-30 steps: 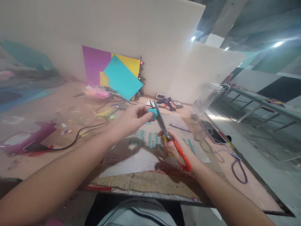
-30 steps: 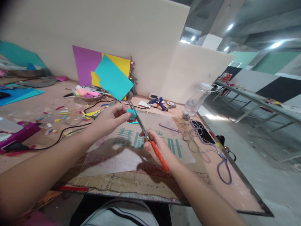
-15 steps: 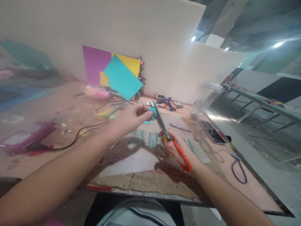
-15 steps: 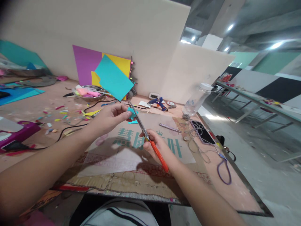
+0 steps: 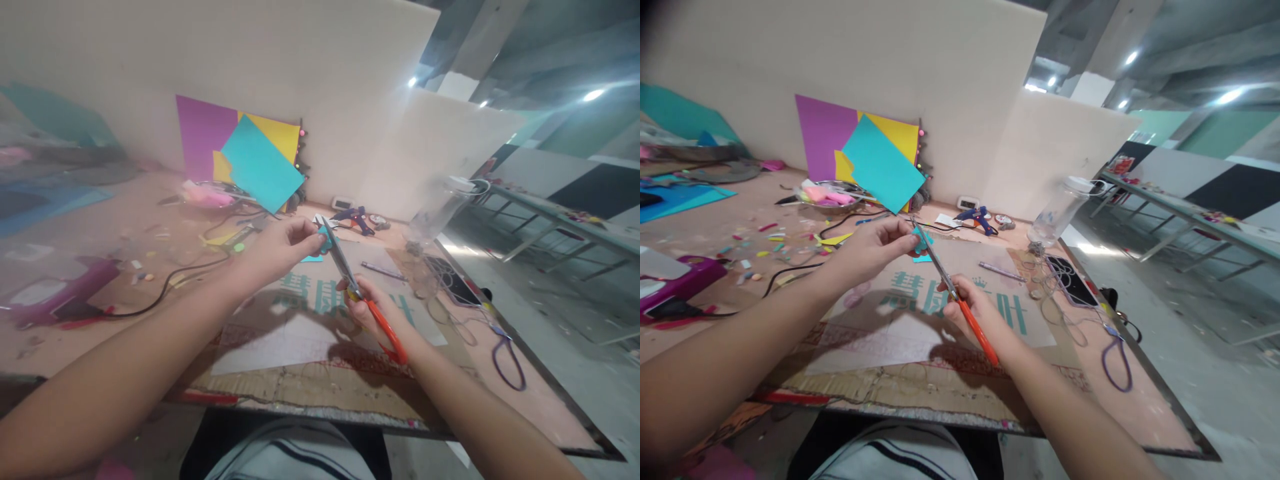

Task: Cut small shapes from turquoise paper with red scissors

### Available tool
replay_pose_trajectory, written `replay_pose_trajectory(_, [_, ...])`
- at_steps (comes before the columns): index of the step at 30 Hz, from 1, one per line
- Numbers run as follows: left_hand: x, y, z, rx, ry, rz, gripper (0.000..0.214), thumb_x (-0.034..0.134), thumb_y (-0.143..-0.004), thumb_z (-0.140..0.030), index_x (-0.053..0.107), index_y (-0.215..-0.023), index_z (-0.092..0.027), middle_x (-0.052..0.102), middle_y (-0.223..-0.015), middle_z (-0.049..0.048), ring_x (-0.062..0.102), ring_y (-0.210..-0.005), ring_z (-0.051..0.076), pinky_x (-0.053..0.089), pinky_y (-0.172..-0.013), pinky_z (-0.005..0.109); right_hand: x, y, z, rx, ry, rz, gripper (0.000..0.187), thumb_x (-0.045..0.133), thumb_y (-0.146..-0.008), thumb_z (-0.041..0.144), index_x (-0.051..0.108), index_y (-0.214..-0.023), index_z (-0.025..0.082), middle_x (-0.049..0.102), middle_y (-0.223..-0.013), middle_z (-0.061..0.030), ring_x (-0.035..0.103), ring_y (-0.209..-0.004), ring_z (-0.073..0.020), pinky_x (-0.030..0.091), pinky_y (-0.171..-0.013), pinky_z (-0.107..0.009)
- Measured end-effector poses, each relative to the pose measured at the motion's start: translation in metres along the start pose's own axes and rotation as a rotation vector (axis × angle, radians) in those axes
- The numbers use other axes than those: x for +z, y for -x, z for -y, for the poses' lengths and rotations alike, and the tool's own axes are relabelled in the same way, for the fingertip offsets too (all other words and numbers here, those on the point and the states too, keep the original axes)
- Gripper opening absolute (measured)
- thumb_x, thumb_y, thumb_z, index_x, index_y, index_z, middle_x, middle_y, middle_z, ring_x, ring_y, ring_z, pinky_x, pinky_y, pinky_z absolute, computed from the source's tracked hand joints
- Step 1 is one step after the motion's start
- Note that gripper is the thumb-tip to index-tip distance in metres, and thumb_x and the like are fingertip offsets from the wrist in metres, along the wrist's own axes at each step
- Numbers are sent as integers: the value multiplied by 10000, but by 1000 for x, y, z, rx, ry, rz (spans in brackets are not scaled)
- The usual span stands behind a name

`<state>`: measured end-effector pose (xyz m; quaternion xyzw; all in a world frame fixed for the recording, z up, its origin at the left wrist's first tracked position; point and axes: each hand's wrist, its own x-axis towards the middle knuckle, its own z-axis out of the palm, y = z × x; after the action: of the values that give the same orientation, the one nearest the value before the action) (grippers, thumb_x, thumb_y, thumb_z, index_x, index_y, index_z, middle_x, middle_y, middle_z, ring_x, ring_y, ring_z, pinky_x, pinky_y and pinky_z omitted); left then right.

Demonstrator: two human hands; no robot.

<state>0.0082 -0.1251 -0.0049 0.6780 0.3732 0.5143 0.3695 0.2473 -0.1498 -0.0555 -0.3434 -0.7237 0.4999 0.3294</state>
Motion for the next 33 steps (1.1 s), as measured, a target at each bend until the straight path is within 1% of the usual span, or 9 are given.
replay_pose_trajectory(4, [-1,0,-1,-3,-24,-4,298,676,-887,-439,605,-754,-182,722,-814,40,680,-786,174,529,-750,300,0,1,3,-5,19,12,541,672,-860,675,577,-1109,204,409,-730,47,317,-561,-113,260,-495,-254])
replay_pose_trajectory(8, [0,0,-2,-3,-23,-14,293,679,-876,-428,601,-741,-180,715,-797,39,674,-775,172,520,-740,296,0,2,5,-10,30,4,516,660,-869,666,576,-1094,209,408,-751,41,325,-573,-119,268,-499,-257])
replay_pose_trajectory(14, [0,0,-3,2,-24,-9,289,674,-882,-427,604,-746,-182,718,-807,38,678,-783,172,526,-740,295,0,2,2,-4,23,11,568,636,-867,726,571,-1092,209,404,-767,42,335,-570,-114,286,-491,-257])
replay_pose_trajectory(22, [0,-1,-1,5,-45,-14,301,671,-884,-439,606,-740,-182,720,-795,39,679,-774,171,528,-734,292,0,1,0,-15,17,1,549,647,-867,708,578,-1086,210,404,-760,39,330,-567,-109,272,-483,-247])
replay_pose_trajectory(27, [-1,-1,-1,-6,-35,-9,313,683,-878,-458,612,-748,-182,725,-809,41,683,-782,176,539,-746,299,0,0,2,-9,35,1,592,641,-850,746,577,-1095,210,414,-761,40,340,-570,-112,276,-490,-252])
replay_pose_trajectory(33, [-1,0,3,-18,-50,-6,315,682,-892,-474,635,-776,-185,745,-831,49,690,-797,182,534,-754,309,2,0,-2,-1,6,-25,598,647,-843,750,573,-1097,213,411,-749,45,312,-565,-115,255,-497,-259])
